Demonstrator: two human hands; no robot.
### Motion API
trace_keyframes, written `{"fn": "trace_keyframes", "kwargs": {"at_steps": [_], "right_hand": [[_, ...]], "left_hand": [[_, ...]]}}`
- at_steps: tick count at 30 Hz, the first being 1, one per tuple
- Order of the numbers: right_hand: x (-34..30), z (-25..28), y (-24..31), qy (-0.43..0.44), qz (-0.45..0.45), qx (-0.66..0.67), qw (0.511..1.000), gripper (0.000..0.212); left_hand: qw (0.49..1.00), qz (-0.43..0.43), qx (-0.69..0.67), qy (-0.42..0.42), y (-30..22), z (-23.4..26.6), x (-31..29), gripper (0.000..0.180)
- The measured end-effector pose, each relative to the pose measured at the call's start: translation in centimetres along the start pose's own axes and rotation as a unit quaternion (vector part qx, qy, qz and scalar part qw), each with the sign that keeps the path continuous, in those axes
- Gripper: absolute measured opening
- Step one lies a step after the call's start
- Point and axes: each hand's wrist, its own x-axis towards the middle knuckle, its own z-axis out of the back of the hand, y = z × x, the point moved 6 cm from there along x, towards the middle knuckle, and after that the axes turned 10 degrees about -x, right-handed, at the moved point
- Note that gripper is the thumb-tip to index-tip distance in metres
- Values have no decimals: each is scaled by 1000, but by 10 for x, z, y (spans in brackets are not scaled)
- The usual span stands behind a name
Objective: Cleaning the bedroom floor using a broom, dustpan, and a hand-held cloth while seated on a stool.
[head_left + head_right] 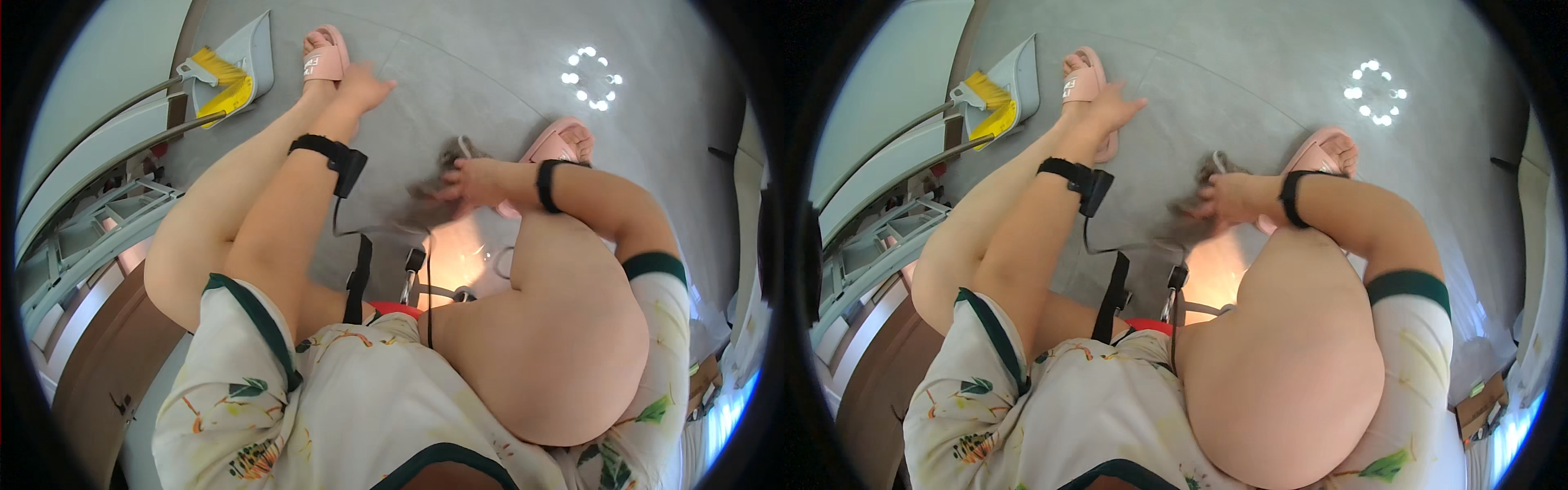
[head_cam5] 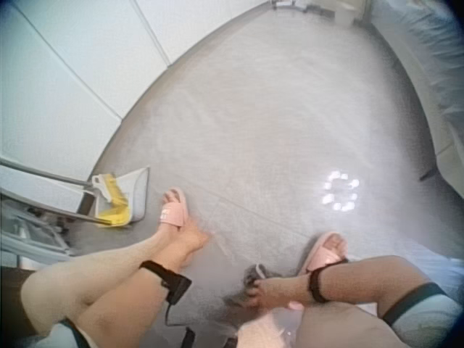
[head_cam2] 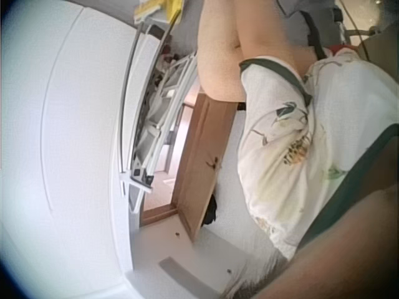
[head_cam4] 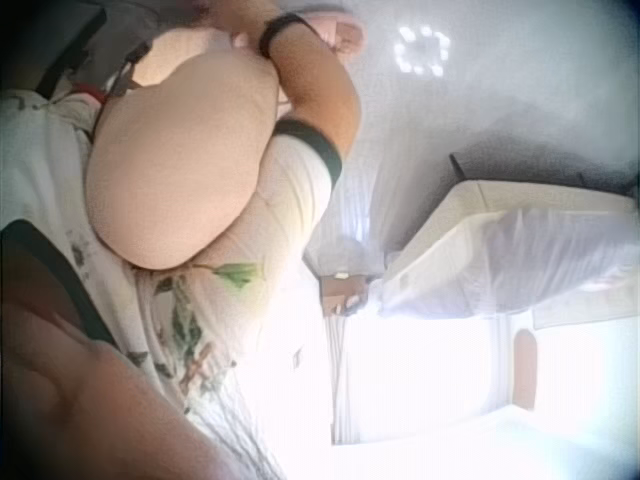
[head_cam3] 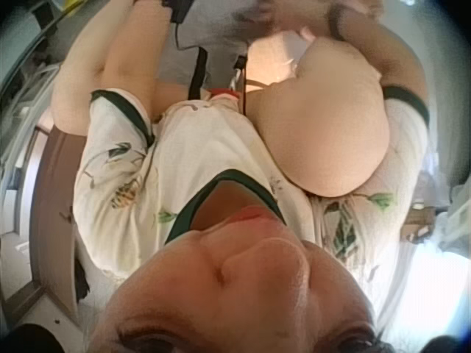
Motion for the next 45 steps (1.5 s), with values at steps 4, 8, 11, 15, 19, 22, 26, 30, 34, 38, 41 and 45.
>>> {"fn": "trace_keyframes", "kwargs": {"at_steps": [4,8,11,15,19,22,26,30,34,38,41,45], "right_hand": [[10,3,-37,-20,-18,-48,998,36],[-43,8,-155,-96,-448,31,888,43],[-125,24,-221,-41,-609,-55,790,57],[-179,28,-246,-45,-682,-53,728,58],[-88,96,-183,-251,-440,-29,862,53],[36,89,-99,-180,-176,56,966,41],[105,-52,-20,21,49,-46,998,41],[78,15,-86,48,-117,-82,989,45],[6,38,-221,13,-500,-25,866,44],[-115,41,-285,89,-684,-33,723,44],[-206,30,-307,136,-703,-40,697,45],[-229,87,-261,-61,-711,-15,701,52]], "left_hand": [[998,24,-59,-20,10,-4,-7,79],[995,44,-85,-14,12,-2,-7,74],[998,16,-53,-31,32,6,2,70],[986,52,-155,-21,23,21,-4,65],[985,-1,-146,-90,13,40,-13,65],[973,6,-218,-80,27,42,-5,67],[977,14,-188,-95,3,35,-3,67],[967,40,-230,-99,17,44,-17,65],[971,40,-223,-70,32,43,-12,65],[966,72,-241,-63,17,50,-18,65],[959,61,-271,-61,2,40,-16,65],[972,59,-221,-50,4,41,-37,69]]}}
